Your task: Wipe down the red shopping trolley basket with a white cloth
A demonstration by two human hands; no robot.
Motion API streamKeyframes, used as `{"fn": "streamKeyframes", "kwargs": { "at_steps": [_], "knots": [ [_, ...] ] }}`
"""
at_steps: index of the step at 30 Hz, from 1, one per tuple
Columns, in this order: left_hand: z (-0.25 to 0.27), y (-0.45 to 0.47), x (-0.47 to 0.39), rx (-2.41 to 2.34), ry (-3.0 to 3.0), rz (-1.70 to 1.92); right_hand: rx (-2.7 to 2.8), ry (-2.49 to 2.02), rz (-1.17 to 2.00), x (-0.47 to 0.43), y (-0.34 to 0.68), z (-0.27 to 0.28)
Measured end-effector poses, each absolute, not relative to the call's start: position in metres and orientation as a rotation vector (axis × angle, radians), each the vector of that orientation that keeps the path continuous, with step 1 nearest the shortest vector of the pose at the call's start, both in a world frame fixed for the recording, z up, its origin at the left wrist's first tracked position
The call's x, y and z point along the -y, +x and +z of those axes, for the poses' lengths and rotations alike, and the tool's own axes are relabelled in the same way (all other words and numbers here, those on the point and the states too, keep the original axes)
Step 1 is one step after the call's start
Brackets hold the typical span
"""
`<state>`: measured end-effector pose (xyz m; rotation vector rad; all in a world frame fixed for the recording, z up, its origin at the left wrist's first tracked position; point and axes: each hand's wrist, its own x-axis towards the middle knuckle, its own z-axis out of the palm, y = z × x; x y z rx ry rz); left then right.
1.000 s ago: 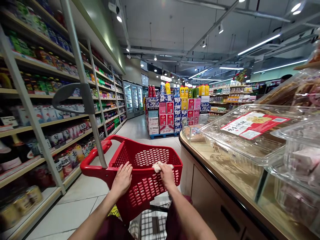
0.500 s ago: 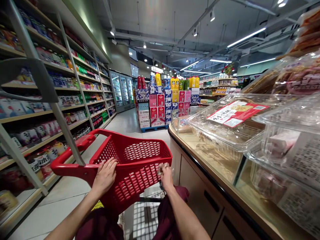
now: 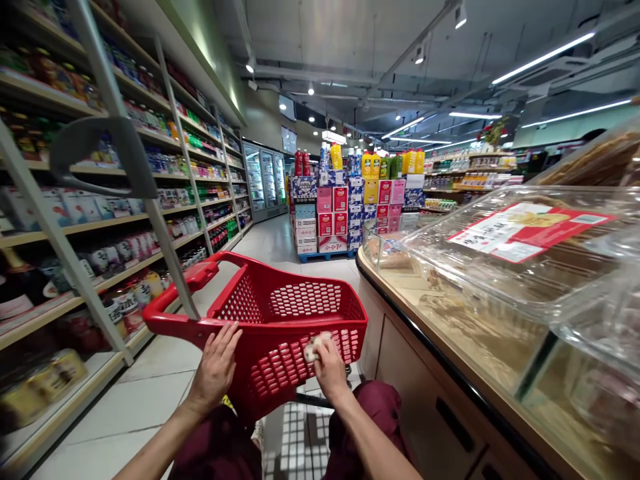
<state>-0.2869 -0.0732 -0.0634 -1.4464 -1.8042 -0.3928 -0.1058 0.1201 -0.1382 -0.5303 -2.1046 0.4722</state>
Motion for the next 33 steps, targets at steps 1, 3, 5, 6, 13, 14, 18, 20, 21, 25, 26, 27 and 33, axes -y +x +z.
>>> {"fn": "streamKeyframes", "kwargs": {
  "at_steps": [1, 3, 5, 6, 13, 14, 18, 20, 21, 25, 26, 27, 33],
  "knots": [
    [-0.066, -0.288, 0.080, 1.809, -1.414, -0.423, 2.064, -0.467, 0.465, -0.109, -0.118, -0.128],
    [-0.070, -0.291, 0.093, 1.831, -1.333, -0.470, 2.049, -0.325, 0.439, -0.086, -0.144, -0.111],
    [-0.071, -0.294, 0.103, 1.832, -1.271, -0.478, 2.155, -0.240, 0.414, -0.063, -0.166, -0.107],
    [-0.071, -0.297, 0.108, 1.826, -1.258, -0.468, 2.226, -0.206, 0.400, -0.053, -0.173, -0.109],
    [-0.065, -0.310, 0.125, 1.911, -1.118, -0.534, 2.165, -0.150, 0.353, -0.015, -0.210, -0.073],
    [-0.064, -0.311, 0.125, 1.915, -1.108, -0.543, 2.160, -0.135, 0.326, -0.013, -0.215, -0.066],
    [-0.061, -0.310, 0.118, 1.856, -1.176, -0.530, 2.312, -0.132, 0.202, -0.022, -0.212, -0.079],
    [-0.061, -0.305, 0.110, 1.828, -1.213, -0.527, 2.323, -0.184, 0.193, -0.038, -0.194, -0.092],
    [-0.061, -0.302, 0.105, 1.819, -1.228, -0.530, 2.292, -0.225, 0.200, -0.049, -0.183, -0.097],
    [-0.056, -0.279, 0.074, 1.811, -1.327, -0.509, 2.161, -0.401, 0.217, -0.093, -0.147, -0.107],
    [-0.055, -0.273, 0.065, 1.815, -1.359, -0.488, 2.187, -0.418, 0.210, -0.101, -0.140, -0.112],
    [-0.053, -0.267, 0.057, 1.820, -1.388, -0.462, 2.231, -0.429, 0.203, -0.107, -0.134, -0.120],
    [-0.051, -0.253, 0.021, 1.939, -1.457, -0.327, 2.205, -0.490, 0.216, -0.124, -0.112, -0.132]
  ]
}}
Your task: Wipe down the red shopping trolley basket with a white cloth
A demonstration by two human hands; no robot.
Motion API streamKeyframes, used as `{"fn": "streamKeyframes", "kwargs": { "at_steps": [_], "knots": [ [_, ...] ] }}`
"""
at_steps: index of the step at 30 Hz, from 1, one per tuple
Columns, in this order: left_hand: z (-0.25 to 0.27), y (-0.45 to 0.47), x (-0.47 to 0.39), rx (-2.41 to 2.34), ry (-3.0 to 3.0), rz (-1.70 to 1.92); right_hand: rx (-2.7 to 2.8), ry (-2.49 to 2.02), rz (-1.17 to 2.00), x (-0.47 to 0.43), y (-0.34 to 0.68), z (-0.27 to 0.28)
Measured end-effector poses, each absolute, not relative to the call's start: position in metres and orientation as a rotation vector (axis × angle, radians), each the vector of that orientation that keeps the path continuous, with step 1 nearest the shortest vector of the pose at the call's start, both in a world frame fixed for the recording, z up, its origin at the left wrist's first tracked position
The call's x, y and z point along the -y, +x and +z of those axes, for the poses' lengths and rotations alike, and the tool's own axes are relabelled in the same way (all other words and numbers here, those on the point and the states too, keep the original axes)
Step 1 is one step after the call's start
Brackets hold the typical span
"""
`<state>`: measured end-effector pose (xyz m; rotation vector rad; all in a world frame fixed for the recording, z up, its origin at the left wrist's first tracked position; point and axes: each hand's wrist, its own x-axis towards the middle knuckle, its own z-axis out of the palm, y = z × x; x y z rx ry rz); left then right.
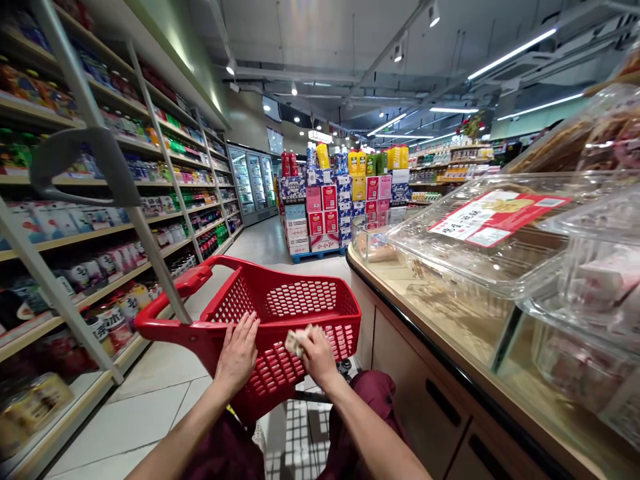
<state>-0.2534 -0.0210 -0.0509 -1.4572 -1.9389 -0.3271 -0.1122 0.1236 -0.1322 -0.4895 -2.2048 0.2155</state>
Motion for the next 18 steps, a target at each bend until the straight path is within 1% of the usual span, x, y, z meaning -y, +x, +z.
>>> {"fn": "streamKeyframes", "kwargs": {
  "at_steps": [3, 8, 13, 18],
  "knots": [
    [-0.056, -0.252, 0.014, 1.987, -1.474, -0.270, 2.144, -0.520, 0.197, -0.135, -0.110, -0.127],
    [-0.060, -0.252, 0.012, 1.991, -1.473, -0.249, 2.349, -0.627, 0.215, -0.151, -0.089, -0.150],
    [-0.059, -0.249, 0.011, 2.014, -1.437, -0.247, 2.141, -0.698, 0.257, -0.177, -0.067, -0.146],
    [-0.058, -0.250, 0.012, 1.983, -1.442, -0.244, 2.197, -0.730, 0.283, -0.183, -0.048, -0.160]
  ]
}}
